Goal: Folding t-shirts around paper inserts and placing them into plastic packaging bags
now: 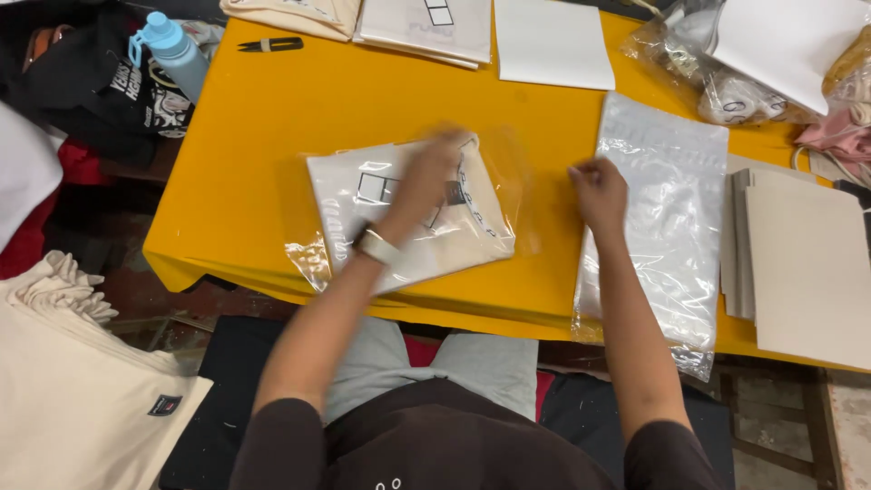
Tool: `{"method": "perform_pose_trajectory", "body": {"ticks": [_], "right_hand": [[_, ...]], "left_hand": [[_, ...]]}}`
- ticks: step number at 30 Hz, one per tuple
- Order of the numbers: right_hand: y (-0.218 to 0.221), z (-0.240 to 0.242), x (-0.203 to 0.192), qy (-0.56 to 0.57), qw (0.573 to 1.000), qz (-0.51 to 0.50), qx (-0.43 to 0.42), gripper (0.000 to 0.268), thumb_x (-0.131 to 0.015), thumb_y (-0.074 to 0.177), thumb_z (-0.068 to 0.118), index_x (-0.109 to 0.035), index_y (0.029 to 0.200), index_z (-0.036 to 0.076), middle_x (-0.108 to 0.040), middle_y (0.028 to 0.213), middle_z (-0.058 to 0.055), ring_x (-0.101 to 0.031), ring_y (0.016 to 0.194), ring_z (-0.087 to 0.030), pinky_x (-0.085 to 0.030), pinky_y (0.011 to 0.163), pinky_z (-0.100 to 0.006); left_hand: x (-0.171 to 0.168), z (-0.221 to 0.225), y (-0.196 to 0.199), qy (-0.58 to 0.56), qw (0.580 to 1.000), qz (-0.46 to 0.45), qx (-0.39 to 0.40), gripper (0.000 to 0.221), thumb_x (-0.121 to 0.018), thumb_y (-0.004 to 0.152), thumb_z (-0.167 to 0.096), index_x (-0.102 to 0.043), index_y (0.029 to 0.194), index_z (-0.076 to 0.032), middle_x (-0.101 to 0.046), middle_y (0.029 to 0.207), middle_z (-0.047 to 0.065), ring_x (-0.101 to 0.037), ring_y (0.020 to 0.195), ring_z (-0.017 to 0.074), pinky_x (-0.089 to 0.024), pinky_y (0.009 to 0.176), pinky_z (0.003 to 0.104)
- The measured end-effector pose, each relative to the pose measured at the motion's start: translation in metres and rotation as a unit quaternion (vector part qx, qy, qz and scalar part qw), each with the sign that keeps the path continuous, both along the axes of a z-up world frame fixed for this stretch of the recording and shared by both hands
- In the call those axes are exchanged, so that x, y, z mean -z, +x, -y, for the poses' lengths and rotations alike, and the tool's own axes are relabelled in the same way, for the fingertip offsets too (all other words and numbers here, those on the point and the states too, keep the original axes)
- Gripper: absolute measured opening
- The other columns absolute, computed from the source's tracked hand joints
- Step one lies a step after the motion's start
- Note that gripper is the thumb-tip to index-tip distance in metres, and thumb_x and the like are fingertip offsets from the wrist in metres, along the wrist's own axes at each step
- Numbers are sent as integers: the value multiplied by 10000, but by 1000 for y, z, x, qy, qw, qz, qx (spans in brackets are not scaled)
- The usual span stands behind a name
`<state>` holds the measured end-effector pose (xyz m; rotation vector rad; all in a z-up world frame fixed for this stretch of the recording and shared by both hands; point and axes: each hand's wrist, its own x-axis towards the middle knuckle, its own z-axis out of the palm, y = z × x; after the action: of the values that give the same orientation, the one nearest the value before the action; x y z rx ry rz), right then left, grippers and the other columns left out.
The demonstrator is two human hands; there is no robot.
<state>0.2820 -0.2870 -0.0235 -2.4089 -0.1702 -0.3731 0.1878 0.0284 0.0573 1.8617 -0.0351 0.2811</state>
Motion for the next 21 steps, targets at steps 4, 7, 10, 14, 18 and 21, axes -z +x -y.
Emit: {"method": "perform_pose_trajectory", "body": {"ticks": [4,7,10,14,18,21], "right_hand": [[-106,13,-9,217,958,-188,-23,267,-779,972,352,-733,960,89,-670,785,-85,-644,727,-222,-477,723,-340],[-176,-23,-52,294,833,-443,-154,612,-592,942,454,-588,1335,-15,-754,1035,-234,-763,755,-275,-575,596,-298],[-187,-44,-59,437,729,-495,-180,830,-537,976,448,-217,1570,-36,-408,1548,-320,-546,1328,-450,-534,941,-413],[-145,-75,-38,557,661,-479,-155,545,-544,1026,397,-351,1440,100,-386,1409,-128,-371,1346,-379,-318,1112,-490],[-105,-108,-32,532,683,-476,-156,329,-596,1017,434,-719,1177,175,-685,1065,58,-638,1023,-180,-499,906,-334],[-89,-127,-46,533,711,-428,-161,428,-564,1008,547,-727,1152,178,-714,1050,27,-715,975,-193,-587,847,-326]], "left_hand": [[41,-157,-19,370,920,-78,-105,694,-850,788,-268,-573,1395,-78,-555,1230,133,-564,1167,430,-484,862,593],[8,-158,-64,443,872,-209,-16,437,-748,858,-375,-690,1167,-70,-699,1047,175,-693,1024,429,-509,778,561],[-21,-146,-85,448,844,-295,22,489,-720,832,-484,-724,1130,-97,-742,1053,149,-721,1021,384,-525,821,522],[40,-147,-38,195,946,-259,-23,563,-729,899,-537,-691,1103,-14,-715,993,182,-700,984,383,-526,800,485],[81,-146,0,-112,968,-217,-54,483,-770,915,-300,-547,1181,37,-566,909,55,-624,821,209,-527,674,313],[63,-142,-11,-304,934,-182,-51,499,-732,988,-366,-522,1267,-9,-669,976,65,-713,868,185,-615,721,329]]}}
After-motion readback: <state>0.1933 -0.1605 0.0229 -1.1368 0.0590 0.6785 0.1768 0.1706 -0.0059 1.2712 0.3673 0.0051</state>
